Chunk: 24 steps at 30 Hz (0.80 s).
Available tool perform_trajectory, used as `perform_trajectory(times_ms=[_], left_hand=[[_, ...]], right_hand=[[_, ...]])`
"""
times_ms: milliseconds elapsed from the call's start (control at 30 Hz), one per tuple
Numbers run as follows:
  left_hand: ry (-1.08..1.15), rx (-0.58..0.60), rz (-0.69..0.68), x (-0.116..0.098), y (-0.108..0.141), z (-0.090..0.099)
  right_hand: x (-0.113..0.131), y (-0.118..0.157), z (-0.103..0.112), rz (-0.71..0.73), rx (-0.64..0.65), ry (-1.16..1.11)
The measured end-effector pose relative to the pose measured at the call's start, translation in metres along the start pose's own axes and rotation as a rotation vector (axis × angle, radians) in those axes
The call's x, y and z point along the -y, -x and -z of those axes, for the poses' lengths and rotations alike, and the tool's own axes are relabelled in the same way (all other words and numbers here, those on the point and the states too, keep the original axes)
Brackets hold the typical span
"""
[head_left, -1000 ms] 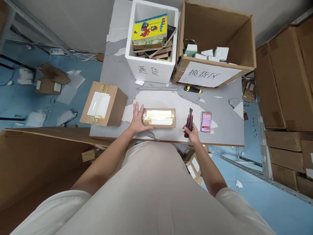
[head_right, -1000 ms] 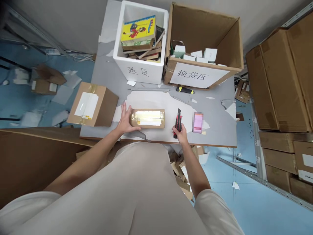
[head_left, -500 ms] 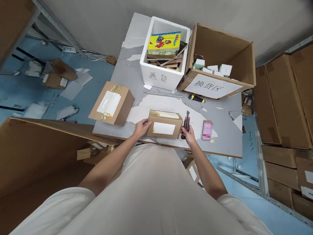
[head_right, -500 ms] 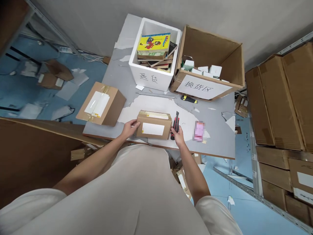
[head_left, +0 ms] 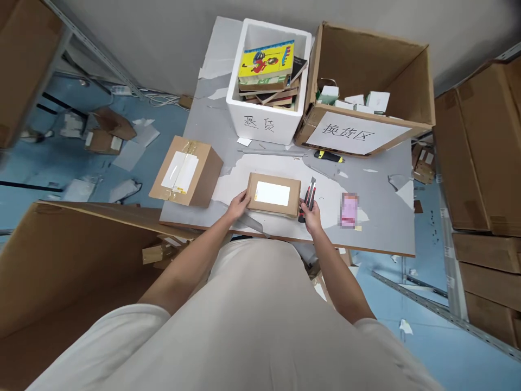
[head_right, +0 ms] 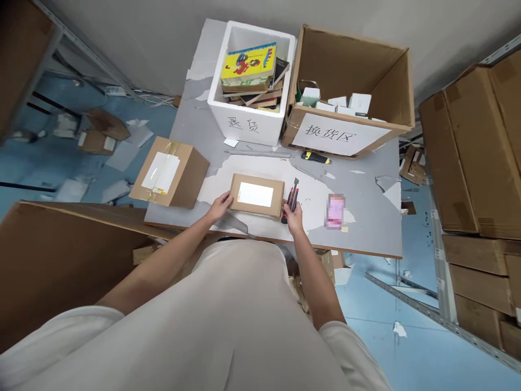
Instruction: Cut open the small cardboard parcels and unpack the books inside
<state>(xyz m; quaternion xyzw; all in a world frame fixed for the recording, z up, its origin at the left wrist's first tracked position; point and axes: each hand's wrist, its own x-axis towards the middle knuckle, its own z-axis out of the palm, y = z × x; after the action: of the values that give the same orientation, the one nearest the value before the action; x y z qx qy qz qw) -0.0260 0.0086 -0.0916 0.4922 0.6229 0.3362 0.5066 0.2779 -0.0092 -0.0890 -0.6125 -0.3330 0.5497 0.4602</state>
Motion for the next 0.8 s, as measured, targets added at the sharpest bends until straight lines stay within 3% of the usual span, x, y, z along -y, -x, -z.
perform_trajectory(times_ms=[133, 267, 433, 633, 800], left_hand=[[-0.030, 0.019, 0.068, 0.025, 0.018, 0.006], [-0.055, -0.016, 0.085, 0.034, 0.025, -0.006], [-0.087, -0.151, 0.100, 0.013, 0.028, -0.021], [-0.197, -0.302, -0.019, -0.020, 0.042, -0.017], [-0.350, -0.304, -0.087, -0.035, 0.035, -0.017]], right_hand=[[-0.013, 0.011, 0.019, -0.024, 0.044, -0.066], [-0.024, 0.018, 0.024, -0.061, 0.141, -0.053], [-0.020, 0.016, 0.019, -0.009, 0.164, -0.027], [0.008, 0.011, 0.022, 0.095, 0.201, -0.118], [0.018, -0.002, 0.012, 0.152, 0.195, -0.004]])
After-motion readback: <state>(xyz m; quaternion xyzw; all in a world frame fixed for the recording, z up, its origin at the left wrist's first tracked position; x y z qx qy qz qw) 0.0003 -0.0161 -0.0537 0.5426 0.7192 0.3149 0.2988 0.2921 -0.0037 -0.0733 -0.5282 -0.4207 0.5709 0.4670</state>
